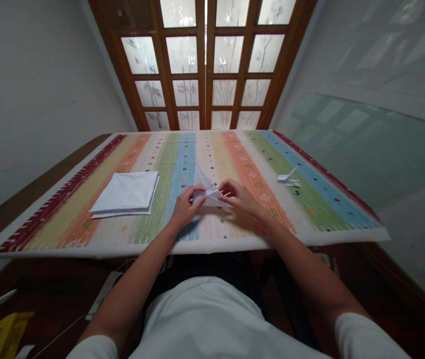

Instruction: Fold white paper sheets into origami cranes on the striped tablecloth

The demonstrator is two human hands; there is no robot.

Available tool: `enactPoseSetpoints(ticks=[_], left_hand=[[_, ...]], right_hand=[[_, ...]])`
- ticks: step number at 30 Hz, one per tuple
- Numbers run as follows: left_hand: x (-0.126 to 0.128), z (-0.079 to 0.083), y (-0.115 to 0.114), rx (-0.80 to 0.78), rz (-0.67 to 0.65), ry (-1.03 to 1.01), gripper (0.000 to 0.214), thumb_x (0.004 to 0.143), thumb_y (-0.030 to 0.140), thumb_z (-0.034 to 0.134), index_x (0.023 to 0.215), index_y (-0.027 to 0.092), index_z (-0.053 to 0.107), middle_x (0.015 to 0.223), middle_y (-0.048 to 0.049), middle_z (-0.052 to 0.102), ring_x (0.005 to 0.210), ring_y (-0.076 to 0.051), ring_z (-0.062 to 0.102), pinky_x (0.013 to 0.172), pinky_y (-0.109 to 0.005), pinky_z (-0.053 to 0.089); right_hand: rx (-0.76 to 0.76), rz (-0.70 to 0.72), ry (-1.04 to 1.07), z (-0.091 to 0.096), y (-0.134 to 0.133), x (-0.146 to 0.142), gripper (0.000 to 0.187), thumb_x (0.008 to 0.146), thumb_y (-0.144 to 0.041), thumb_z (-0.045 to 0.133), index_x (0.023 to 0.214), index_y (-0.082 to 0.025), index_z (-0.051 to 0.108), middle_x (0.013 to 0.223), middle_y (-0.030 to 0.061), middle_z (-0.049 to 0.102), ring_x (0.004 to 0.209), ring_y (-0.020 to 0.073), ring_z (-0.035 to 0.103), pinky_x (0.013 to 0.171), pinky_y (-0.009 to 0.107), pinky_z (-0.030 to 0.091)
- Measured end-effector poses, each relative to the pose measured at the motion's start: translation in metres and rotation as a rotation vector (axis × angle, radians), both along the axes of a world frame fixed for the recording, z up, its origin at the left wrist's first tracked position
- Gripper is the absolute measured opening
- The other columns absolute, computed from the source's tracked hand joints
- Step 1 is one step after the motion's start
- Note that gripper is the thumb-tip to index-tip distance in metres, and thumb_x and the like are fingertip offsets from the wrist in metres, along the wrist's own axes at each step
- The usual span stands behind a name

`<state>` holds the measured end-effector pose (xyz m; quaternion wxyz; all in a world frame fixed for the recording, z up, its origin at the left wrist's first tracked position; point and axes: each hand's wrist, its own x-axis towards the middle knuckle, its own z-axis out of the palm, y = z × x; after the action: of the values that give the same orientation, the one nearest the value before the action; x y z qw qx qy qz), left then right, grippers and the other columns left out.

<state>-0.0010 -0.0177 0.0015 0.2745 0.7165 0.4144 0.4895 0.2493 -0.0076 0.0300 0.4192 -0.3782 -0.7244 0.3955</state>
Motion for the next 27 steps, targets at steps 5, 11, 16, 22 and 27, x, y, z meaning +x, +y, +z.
enactPoseSetpoints(ticks=[5, 11, 16, 22, 27], left_hand=[[0.002, -0.003, -0.001, -0.113, -0.075, -0.15, 0.04, 0.09, 0.033, 0.08, 0.126, 0.022, 0.067, 0.117, -0.008, 0.075, 0.089, -0.018, 0.072, 0.074, -0.026, 0.058], [0.002, -0.007, -0.002, -0.148, -0.177, -0.138, 0.047, 0.093, 0.037, 0.079, 0.134, 0.024, 0.06, 0.125, -0.0102, 0.074, 0.088, -0.018, 0.075, 0.074, -0.027, 0.062], [0.001, -0.007, -0.005, 0.153, -0.047, 0.141, 0.041, 0.096, 0.024, 0.075, 0.135, 0.026, 0.063, 0.158, -0.0163, 0.056, 0.136, -0.03, 0.064, 0.108, -0.049, 0.06], [0.0, -0.008, -0.009, 0.354, 0.044, 0.345, 0.051, 0.096, 0.014, 0.071, 0.144, 0.027, 0.062, 0.167, -0.0172, 0.046, 0.131, -0.03, 0.061, 0.118, -0.056, 0.052], [0.001, -0.006, -0.012, 0.392, -0.051, 0.398, 0.051, 0.094, 0.01, 0.067, 0.142, 0.027, 0.065, 0.165, -0.0155, 0.05, 0.129, -0.029, 0.063, 0.116, -0.053, 0.055]], right_hand=[[-0.202, 0.015, 0.122, 0.003, 0.003, -0.01, 0.05, 0.078, -0.041, 0.089, 0.122, -0.025, 0.072, 0.09, 0.002, 0.076, 0.081, 0.0197, 0.071, 0.07, 0.03, 0.058], [-0.376, 0.096, 0.199, 0.004, 0.004, -0.02, 0.041, 0.083, -0.062, 0.086, 0.098, -0.024, 0.076, 0.093, 0.0026, 0.076, 0.082, 0.0188, 0.069, 0.068, 0.028, 0.057], [-0.462, 0.115, 0.26, 0.0, 0.003, -0.031, 0.045, 0.077, -0.06, 0.092, 0.092, -0.023, 0.073, 0.089, 0.0007, 0.073, 0.07, 0.0155, 0.068, 0.058, 0.025, 0.057], [-0.288, -0.045, 0.103, -0.001, 0.005, -0.034, 0.022, 0.089, -0.043, 0.083, 0.095, -0.023, 0.078, 0.093, 0.0048, 0.078, 0.073, 0.0183, 0.07, 0.057, 0.027, 0.058], [-0.044, -0.044, -0.034, 0.002, 0.008, -0.03, 0.02, 0.087, -0.041, 0.087, 0.096, -0.024, 0.083, 0.093, 0.0076, 0.082, 0.078, 0.0218, 0.075, 0.061, 0.029, 0.058]])
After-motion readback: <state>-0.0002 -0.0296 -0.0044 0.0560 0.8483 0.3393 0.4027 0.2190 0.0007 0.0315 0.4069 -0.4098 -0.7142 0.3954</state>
